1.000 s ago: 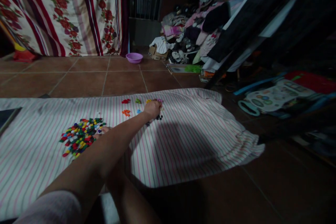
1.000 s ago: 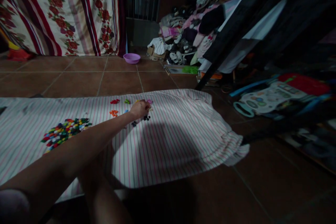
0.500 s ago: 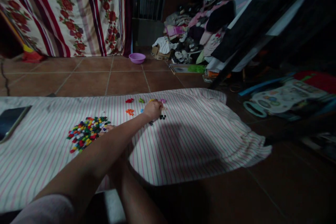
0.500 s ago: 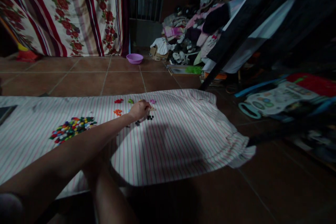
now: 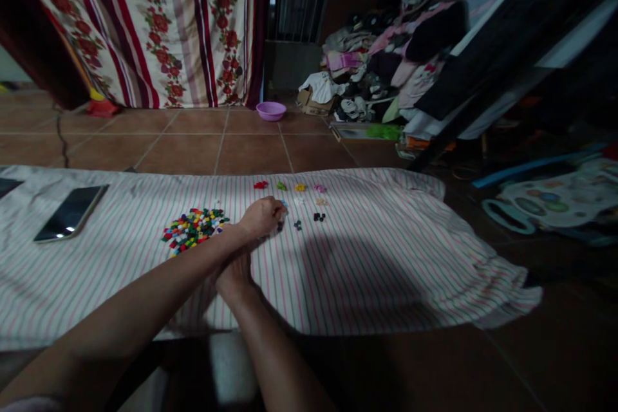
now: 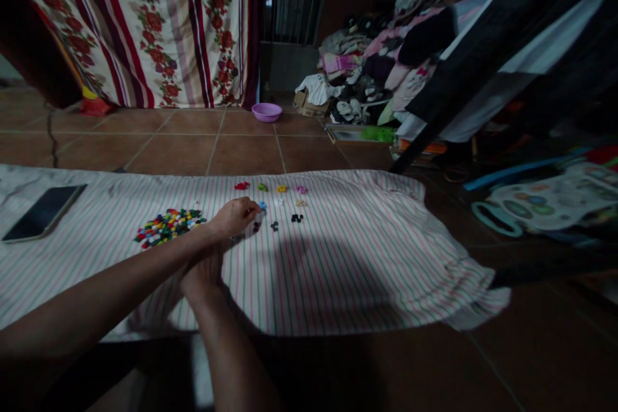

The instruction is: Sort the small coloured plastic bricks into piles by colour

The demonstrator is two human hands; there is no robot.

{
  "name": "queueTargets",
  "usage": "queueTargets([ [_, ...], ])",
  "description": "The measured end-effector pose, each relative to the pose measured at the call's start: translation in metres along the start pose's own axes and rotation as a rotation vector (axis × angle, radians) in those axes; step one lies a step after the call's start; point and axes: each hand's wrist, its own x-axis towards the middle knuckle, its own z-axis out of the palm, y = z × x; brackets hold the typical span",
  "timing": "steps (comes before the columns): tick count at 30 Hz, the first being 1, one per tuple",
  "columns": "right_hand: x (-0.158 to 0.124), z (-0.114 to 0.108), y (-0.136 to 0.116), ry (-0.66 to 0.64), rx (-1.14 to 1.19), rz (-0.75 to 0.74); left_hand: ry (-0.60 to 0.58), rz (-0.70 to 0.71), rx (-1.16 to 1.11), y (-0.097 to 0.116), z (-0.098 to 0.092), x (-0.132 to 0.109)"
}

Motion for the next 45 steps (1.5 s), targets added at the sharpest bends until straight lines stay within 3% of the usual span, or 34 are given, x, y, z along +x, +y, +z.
queueTargets([
  [3,-0.001,0.001,-0.001,0.03,-0.043,0.027,0.021,-0.022,-0.003,-0.018,-0.014,-0.023],
  [6,-0.002,-0.006,-0.006,0.047,-0.085,0.037,0.138,-0.058,-0.039,-0.041,-0.03,-0.054],
  [12,0.0,-0.022,-0.012,0.077,0.016,-0.005,0.346,-0.279,-0.05,-0.099,-0.059,-0.135],
  [16,0.002,-0.023,-0.01,0.098,0.045,0.013,0.368,-0.473,-0.07,-0.129,-0.066,-0.182],
  [19,0.004,-0.02,-0.009,0.103,0.046,0.02,0.396,-0.536,-0.151,-0.134,-0.063,-0.202],
  [26,0.005,-0.016,-0.004,0.091,0.031,0.022,0.362,-0.508,-0.283,-0.12,-0.047,-0.211],
  [34,0.006,-0.01,0.0,0.085,0.053,0.028,0.395,-0.434,-0.222,-0.117,-0.032,-0.206],
  [45,0.008,-0.014,-0.003,0.108,0.072,0.005,0.445,-0.415,-0.2,-0.107,-0.036,-0.184],
])
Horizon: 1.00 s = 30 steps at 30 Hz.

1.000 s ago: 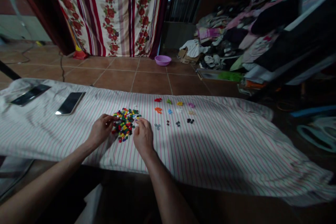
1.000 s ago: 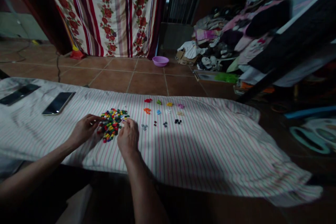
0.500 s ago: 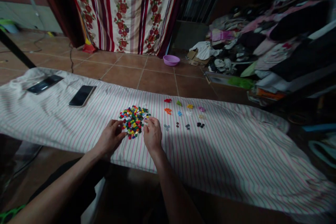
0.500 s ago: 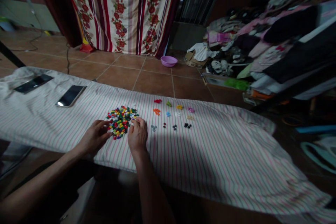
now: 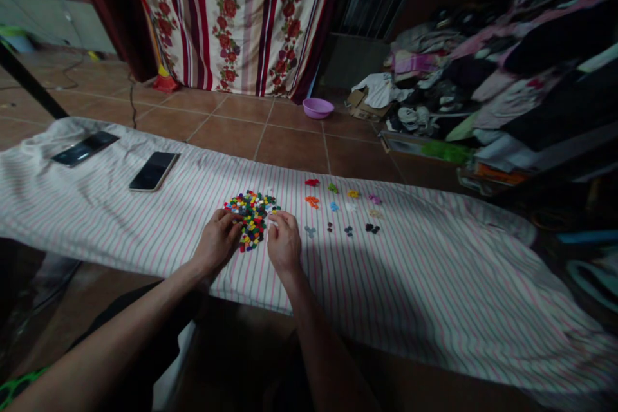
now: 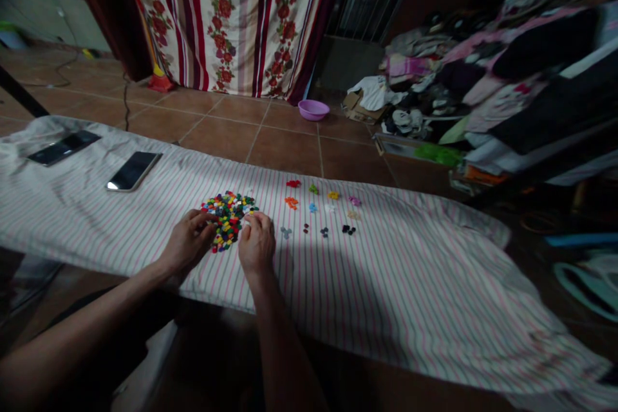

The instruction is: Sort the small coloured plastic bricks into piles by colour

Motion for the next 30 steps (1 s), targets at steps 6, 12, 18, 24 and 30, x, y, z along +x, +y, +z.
queueTargets([
  [6,-0.001,-0.001,-0.003,0.019,-0.006,-0.011,-0.121,0.186,0.077,0.013,0.01,-0.004],
  [12,-0.001,-0.003,-0.003,-0.008,-0.028,0.003,-0.24,0.265,0.34,0.025,0.011,-0.002],
  [18,-0.002,-0.005,-0.006,-0.039,-0.05,0.025,-0.262,0.318,0.458,0.027,0.01,-0.002],
  [24,-0.002,-0.005,-0.005,-0.043,-0.026,0.015,-0.263,0.338,0.443,0.024,0.009,-0.002],
  [30,-0.002,-0.011,-0.001,-0.021,0.054,-0.005,-0.194,0.333,0.404,0.017,0.006,-0.001],
])
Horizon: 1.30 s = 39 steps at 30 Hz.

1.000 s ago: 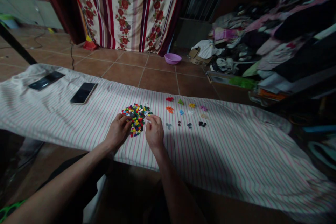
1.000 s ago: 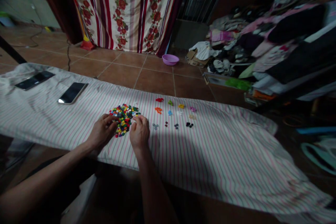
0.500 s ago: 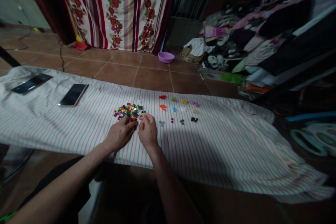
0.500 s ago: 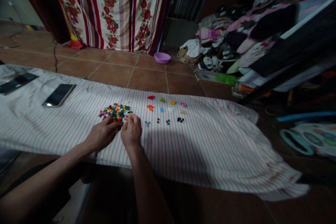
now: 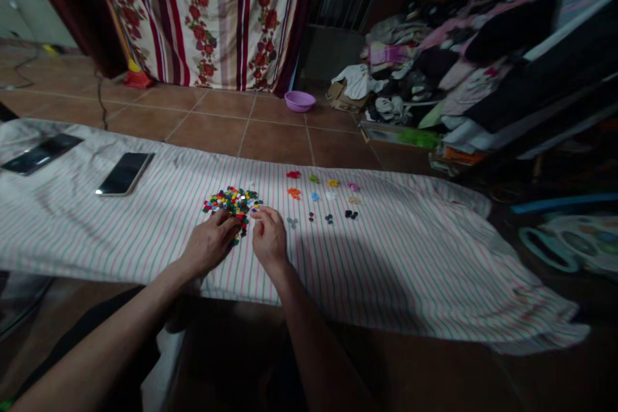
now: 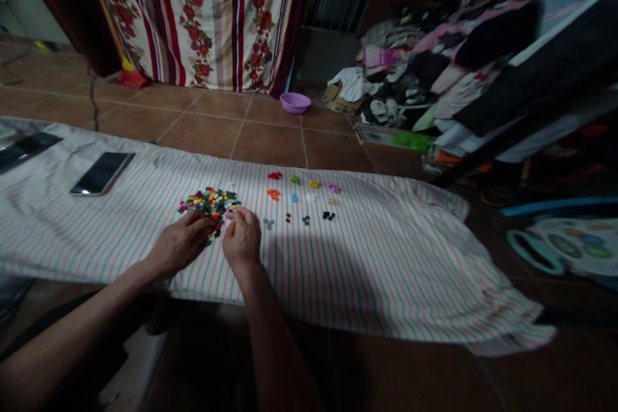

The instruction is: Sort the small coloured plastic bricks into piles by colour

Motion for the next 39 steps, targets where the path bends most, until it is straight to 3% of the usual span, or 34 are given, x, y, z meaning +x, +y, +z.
queueTargets([
  [7,-0.005,-0.012,0.001,-0.158,0.039,-0.023,0.136,-0.038,-0.141,-0.015,0.013,0.0],
  [14,-0.012,-0.017,-0.003,-0.29,-0.092,-0.059,0.224,-0.092,-0.283,-0.022,0.014,-0.004],
  [20,-0.009,-0.01,-0.01,-0.326,-0.223,-0.148,0.296,-0.073,-0.084,-0.028,0.002,-0.017],
  [29,-0.008,-0.003,-0.009,-0.278,-0.14,-0.171,0.166,0.027,0.168,-0.06,0.022,-0.037],
  [39,-0.006,-0.003,-0.01,-0.191,-0.073,-0.023,0.106,0.118,0.051,-0.06,0.029,-0.02],
])
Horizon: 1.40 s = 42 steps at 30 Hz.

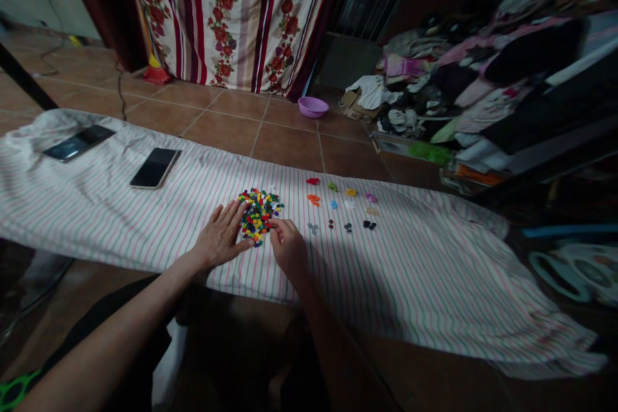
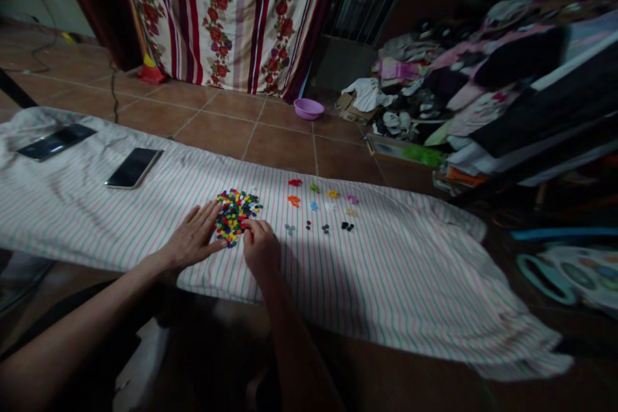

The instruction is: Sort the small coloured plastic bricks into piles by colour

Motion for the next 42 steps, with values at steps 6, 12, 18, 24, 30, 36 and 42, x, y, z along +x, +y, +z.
queueTargets([
  [6,0.003,0.001,0.003,0.034,0.049,0.036,0.041,0.086,-0.258,0.011,-0.005,0.005],
  [12,0.002,0.001,0.006,0.066,0.119,0.081,0.124,-0.049,-0.286,0.007,-0.006,0.017],
  [18,-0.004,-0.01,0.004,0.056,0.14,0.088,0.131,-0.119,-0.187,0.0,0.009,0.03],
  [24,-0.016,-0.031,0.012,0.136,0.138,0.127,0.109,-0.129,-0.117,0.01,0.016,0.037],
  [30,-0.021,-0.066,0.042,0.317,0.215,0.313,0.156,-0.137,-0.111,0.008,0.02,0.038],
  [36,-0.02,-0.114,0.08,0.542,0.212,0.475,0.198,-0.17,-0.101,0.011,0.022,0.038],
  [42,-0.024,-0.136,0.119,0.722,0.431,0.545,0.22,-0.151,-0.095,0.011,0.023,0.038],
])
